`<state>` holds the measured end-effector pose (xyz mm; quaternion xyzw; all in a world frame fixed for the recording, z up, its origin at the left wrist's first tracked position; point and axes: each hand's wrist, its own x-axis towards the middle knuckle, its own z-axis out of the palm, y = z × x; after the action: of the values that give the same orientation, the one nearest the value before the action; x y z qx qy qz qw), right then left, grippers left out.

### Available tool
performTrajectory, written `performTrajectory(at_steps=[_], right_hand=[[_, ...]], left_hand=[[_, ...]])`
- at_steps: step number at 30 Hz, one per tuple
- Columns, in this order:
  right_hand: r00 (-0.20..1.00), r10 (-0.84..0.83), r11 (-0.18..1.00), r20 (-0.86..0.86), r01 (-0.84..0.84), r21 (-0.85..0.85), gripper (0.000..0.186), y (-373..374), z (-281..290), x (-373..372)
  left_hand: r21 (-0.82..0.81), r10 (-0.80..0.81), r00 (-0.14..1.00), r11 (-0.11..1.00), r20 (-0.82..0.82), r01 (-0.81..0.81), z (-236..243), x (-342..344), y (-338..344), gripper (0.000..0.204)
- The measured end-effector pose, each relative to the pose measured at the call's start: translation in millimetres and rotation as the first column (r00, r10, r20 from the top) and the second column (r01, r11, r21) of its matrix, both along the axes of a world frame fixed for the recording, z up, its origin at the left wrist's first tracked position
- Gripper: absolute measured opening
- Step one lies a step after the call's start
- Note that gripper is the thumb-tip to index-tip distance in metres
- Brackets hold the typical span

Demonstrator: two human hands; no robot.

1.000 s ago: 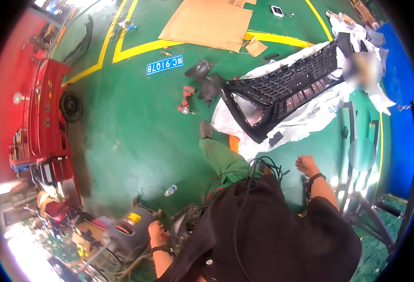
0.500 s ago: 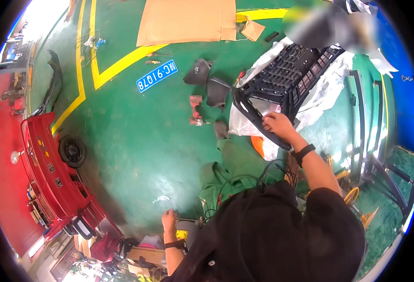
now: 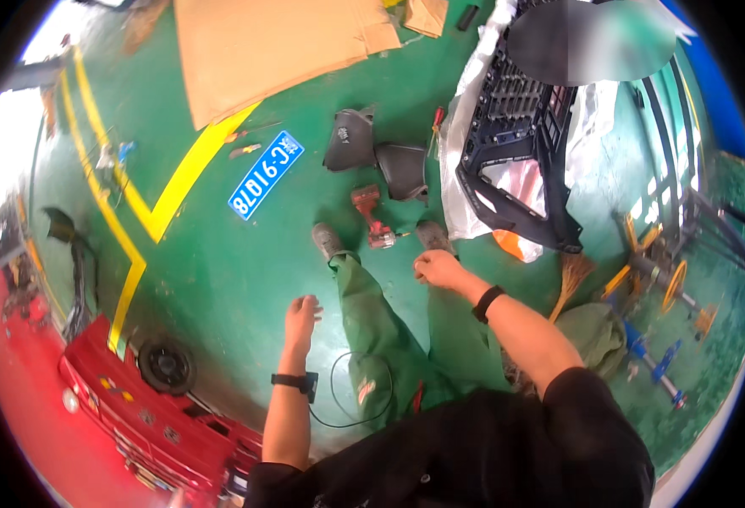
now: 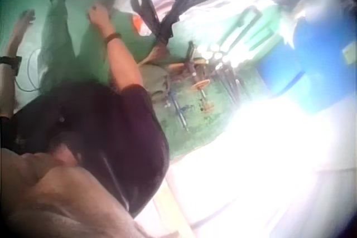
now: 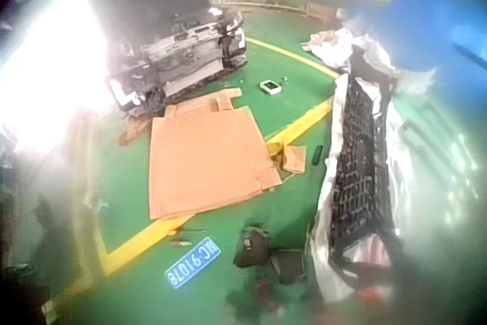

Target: The person attaches a plastic component to a car bumper using a power drill to drive screws and then snaps a side trim piece into place.

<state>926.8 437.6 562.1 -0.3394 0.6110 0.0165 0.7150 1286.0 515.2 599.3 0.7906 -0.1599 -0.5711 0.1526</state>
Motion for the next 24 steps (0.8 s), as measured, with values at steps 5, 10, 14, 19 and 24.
performTrajectory(at_steps=[5,10,14,19,24], right_hand=[[0.690,-0.713,0.625,-0.123,0.705,0.336,0.024,35,-126,64],[0.110,-0.959,-0.041,-0.262,0.858,0.512,0.029,56,-284,145],[-0.073,-0.978,-0.177,-0.196,0.786,0.593,0.040,77,-408,194],[-0.439,-0.814,-0.580,-0.380,0.626,0.522,0.053,39,-461,209],[-0.534,-0.769,-0.639,-0.351,0.627,0.446,0.049,50,-524,205]], left_hand=[[0.049,-0.112,0.972,0.991,-0.206,0.125,-156,28,-116,0.035],[0.132,0.101,0.957,0.989,-0.273,-0.066,-310,41,-176,0.047],[0.141,0.115,0.949,0.987,-0.293,-0.076,-388,20,-220,0.047],[0.120,-0.409,0.911,0.903,-0.058,0.413,-492,-4,-220,0.035],[-0.317,-0.831,0.272,0.123,0.485,0.940,-550,-36,-211,0.021]])
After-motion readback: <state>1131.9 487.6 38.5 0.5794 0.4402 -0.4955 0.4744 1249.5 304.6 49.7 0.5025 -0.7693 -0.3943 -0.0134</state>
